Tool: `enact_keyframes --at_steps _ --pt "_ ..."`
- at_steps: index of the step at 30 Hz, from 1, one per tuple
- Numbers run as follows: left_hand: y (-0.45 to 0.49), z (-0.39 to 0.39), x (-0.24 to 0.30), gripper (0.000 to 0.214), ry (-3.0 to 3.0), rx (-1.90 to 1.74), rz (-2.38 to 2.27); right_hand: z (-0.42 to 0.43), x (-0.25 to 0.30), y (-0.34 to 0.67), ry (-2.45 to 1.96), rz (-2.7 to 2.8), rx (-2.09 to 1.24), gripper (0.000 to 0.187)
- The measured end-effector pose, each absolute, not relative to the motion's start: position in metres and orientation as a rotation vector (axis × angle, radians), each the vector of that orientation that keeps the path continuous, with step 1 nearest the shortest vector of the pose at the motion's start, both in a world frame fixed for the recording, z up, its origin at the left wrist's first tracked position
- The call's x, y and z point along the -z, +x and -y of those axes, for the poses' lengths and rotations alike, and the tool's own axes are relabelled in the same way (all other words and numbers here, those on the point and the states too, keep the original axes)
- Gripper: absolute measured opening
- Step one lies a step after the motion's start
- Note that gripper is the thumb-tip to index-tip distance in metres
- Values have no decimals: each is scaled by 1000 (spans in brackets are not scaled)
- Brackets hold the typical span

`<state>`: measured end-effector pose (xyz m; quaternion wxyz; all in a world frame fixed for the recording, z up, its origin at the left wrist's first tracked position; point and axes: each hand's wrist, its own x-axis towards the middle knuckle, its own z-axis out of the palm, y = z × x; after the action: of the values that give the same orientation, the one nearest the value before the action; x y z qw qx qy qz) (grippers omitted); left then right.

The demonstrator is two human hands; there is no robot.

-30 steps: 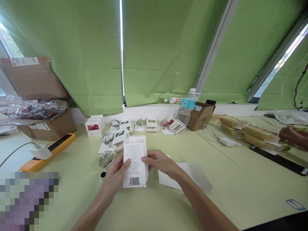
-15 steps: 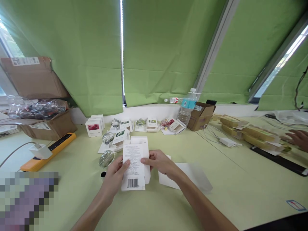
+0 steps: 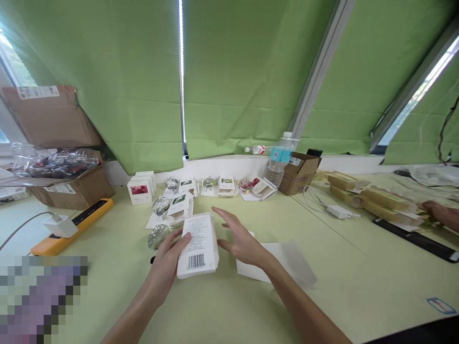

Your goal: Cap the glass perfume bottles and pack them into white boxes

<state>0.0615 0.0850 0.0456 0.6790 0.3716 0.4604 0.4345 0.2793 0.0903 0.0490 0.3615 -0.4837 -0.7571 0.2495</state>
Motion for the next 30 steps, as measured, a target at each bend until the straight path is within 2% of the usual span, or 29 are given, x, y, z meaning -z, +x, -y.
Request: enact_keyframes --at_steps 2,6,9,14,19,30 --pt "61 -85 -46 54 857 -969 -1039 -89 -50 277 -1215 2067 -581 77" --pt "61 -84 -47 51 890 -950 -1046 -90 -49 271 -1142 2171 -489 54" --pt "61 -86 -45 47 891 -961 -988 -91 -49 270 -1109 2128 -463 47" --pt "62 -88 -40 48 963 -980 -929 -91 -53 272 -1099 2027 -557 42" --pt "64 -86 -43 42 1080 -1001 -1036 -90 -58 271 -1176 1919 -662 27" --pt "60 -87 -38 42 1570 -1201 -1282 -91 -62 272 -1105 1735 -973 34"
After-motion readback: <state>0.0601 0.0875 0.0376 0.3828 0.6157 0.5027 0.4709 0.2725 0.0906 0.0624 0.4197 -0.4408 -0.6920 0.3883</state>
